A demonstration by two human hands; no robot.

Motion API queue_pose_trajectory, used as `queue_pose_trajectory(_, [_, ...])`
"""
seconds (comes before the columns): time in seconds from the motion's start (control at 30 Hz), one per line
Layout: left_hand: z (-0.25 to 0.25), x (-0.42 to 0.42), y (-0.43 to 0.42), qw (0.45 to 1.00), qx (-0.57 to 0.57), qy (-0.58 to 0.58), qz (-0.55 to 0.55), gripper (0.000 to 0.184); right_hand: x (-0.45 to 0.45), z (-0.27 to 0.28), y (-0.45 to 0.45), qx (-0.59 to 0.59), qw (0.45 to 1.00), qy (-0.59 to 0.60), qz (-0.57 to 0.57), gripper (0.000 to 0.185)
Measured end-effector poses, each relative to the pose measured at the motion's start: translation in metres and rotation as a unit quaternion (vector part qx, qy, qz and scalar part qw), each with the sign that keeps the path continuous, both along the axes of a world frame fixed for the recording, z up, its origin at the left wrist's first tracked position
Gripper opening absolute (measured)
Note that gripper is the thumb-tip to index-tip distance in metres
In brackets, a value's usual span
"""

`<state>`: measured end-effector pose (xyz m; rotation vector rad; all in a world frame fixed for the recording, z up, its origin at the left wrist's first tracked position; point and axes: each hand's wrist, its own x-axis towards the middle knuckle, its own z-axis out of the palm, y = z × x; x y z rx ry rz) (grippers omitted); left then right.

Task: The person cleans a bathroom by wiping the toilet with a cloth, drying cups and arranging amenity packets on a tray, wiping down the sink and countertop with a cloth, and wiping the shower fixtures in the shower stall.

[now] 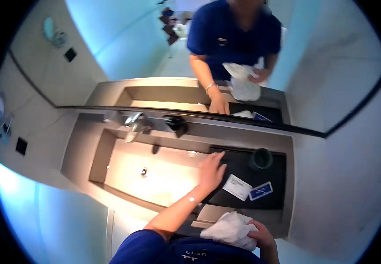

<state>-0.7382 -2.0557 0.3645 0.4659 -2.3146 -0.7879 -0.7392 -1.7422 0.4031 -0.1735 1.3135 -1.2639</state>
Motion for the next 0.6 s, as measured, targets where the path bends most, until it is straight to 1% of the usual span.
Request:
queue_pose_trajectory(0.03, [-0.002,0.039,-0.025,0.996,-0.012,0.042,0.072,0.030,0.002,-0.010,-0.007,-0.011,0.995,-0.077,-0.070,0.053])
queue_pose_trajectory(0.07, [-0.022,0.079,-0.062,0.979,0.056,0.017,0.197,0.016,0.005,-0.007,-0.020,-0.012,0.992,-0.101,-0.070,0.058])
queue_pose_trajectory(0.1, [-0.004,0.117,-0.092,0.953,0.143,0.065,0.261,0.011,0.010,0.002,-0.031,-0.009,0.989,-0.123,-0.078,0.063])
queue_pose_trajectory(0.13, [0.001,0.156,-0.140,0.937,0.140,0.089,0.306,0.009,0.016,0.007,-0.042,-0.004,0.986,-0.144,-0.087,0.068])
queue_pose_trajectory(0.17, [0.006,0.188,-0.194,0.920,0.139,0.114,0.348,0.009,0.021,0.002,-0.047,0.017,0.986,-0.142,-0.087,0.067])
queue_pose_trajectory(0.2, [0.015,0.205,-0.242,0.922,0.009,0.118,0.369,0.014,0.033,-0.002,-0.048,0.033,0.987,-0.121,-0.097,0.067])
queue_pose_trajectory(0.23, [0.001,0.220,-0.300,0.910,-0.081,0.108,0.391,0.021,0.042,-0.008,-0.051,0.042,0.988,-0.098,-0.109,0.067])
queue_pose_trajectory(0.27, [-0.009,0.224,-0.352,0.902,-0.127,0.062,0.408,0.028,0.050,-0.013,-0.059,0.053,0.988,-0.076,-0.124,0.067])
queue_pose_trajectory(0.3, [-0.002,0.215,-0.384,0.910,-0.154,0.003,0.386,0.036,0.055,-0.013,-0.062,0.047,0.989,-0.091,-0.105,0.062])
queue_pose_trajectory(0.33, [0.004,0.198,-0.407,0.905,-0.173,-0.040,0.387,0.044,0.065,0.003,-0.081,0.066,0.991,-0.078,-0.089,0.053])
queue_pose_trajectory(0.37, [-0.005,0.191,-0.436,0.905,-0.159,-0.132,0.373,0.059,0.074,0.033,-0.104,0.090,0.991,-0.067,-0.077,0.044])
queue_pose_trajectory(0.4, [-0.024,0.156,-0.470,0.870,-0.122,-0.241,0.413,0.074,0.106,0.057,-0.112,0.125,0.986,-0.062,-0.096,0.035])
queue_pose_trajectory(0.43, [-0.023,0.152,-0.469,0.860,-0.083,-0.250,0.436,0.080,0.113,0.059,-0.110,0.079,0.995,0.017,-0.062,0.033])
queue_pose_trajectory(0.47, [-0.006,0.149,-0.469,0.858,-0.011,-0.283,0.429,0.080,0.118,0.066,-0.111,0.102,0.993,0.039,-0.049,0.033])
queue_pose_trajectory(0.53, [-0.008,0.158,-0.476,0.862,-0.022,-0.303,0.405,0.070,0.117,0.084,-0.121,0.148,0.987,0.066,-0.011,0.033])
queue_pose_trajectory(0.57, [-0.001,0.170,-0.463,0.876,-0.091,-0.266,0.392,0.068,0.117,0.091,-0.125,0.201,0.975,0.094,0.019,0.033])
queue_pose_trajectory(0.6, [0.008,0.192,-0.439,0.883,-0.159,-0.228,0.377,0.066,0.126,0.090,-0.123,0.187,0.973,0.132,-0.016,0.033])
